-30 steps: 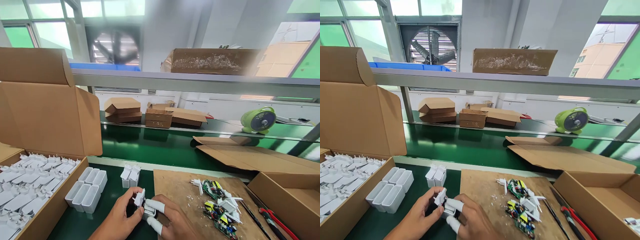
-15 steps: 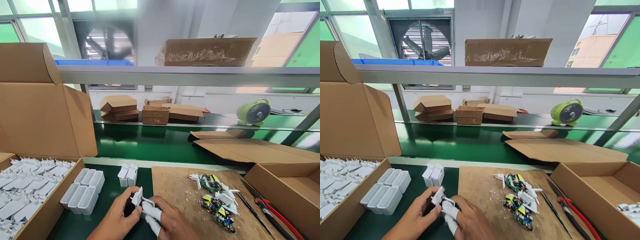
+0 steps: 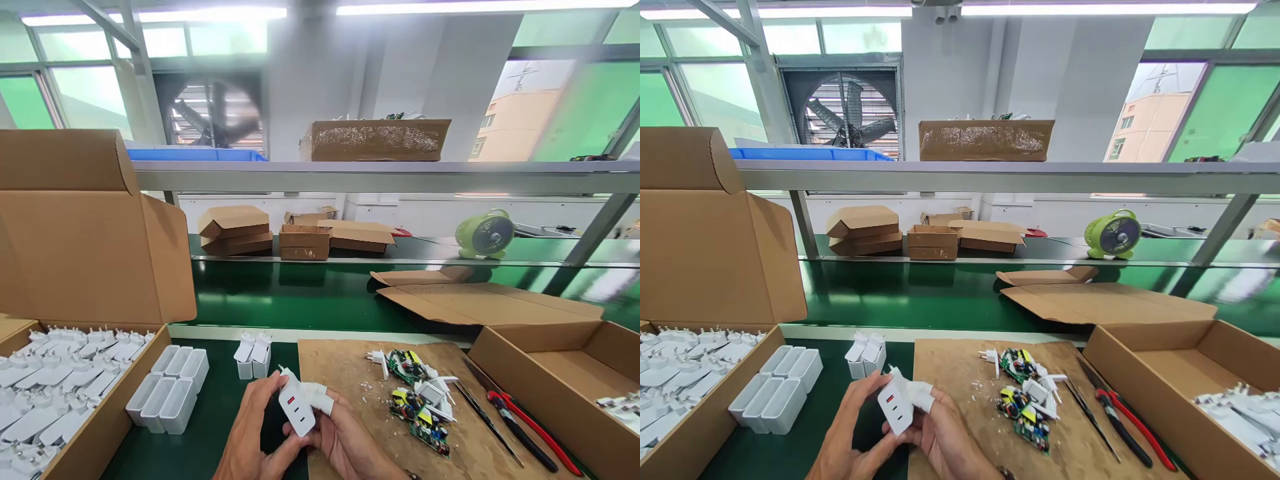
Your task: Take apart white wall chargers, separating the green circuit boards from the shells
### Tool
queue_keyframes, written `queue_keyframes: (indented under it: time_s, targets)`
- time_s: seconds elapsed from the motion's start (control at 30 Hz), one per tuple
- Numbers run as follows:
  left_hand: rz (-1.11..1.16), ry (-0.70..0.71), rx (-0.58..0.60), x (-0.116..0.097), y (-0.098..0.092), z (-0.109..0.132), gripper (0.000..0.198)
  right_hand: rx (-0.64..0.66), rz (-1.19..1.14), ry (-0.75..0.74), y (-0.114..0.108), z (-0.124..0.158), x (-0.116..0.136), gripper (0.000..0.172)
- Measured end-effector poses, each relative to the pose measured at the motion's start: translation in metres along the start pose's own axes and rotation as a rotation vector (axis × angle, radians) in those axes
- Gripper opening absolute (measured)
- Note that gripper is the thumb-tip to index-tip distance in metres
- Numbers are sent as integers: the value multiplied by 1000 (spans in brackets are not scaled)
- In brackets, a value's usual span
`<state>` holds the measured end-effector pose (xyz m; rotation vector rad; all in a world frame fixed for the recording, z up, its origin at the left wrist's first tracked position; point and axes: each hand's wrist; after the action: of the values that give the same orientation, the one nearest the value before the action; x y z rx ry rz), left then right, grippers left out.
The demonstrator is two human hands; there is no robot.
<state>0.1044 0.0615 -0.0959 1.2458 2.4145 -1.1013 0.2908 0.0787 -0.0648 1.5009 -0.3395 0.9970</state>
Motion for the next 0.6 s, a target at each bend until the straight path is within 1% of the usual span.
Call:
queue_keyframes:
  time_s: [0.1, 0.17, 0.23, 0.37, 0.43, 0.5, 0.6]
  targets:
    - [-26, 33, 16, 0, -3, -4, 75, -11, -24, 27, 4, 4, 2, 48]
    - [-15, 18, 15, 0, -3, -5, 73, -32, -19, 40, 4, 4, 1, 48]
    - [-9, -2, 2, -2, -1, -6, 65, -57, 38, 12, 2, 2, -1, 50]
    - [-81, -45, -26, 0, 5, -7, 49, -104, 248, -137, -11, -6, 0, 59]
    - [-155, -63, -64, 5, 7, -8, 46, -127, 368, -218, -19, -13, 6, 60]
    - [-231, -114, -132, 13, 7, -11, 44, -148, 518, -314, -23, -20, 15, 54]
    - [-294, -273, -248, 27, 6, -17, 40, -153, 740, -441, -22, -33, 26, 41]
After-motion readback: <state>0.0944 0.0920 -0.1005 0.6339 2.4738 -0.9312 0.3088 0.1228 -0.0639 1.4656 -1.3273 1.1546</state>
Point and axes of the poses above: each hand's wrist, its own z-axis away from the middle knuckle, its own y-axis out of the palm, x = y × z, and after that the axes turned 15 degrees about -z, right-handed
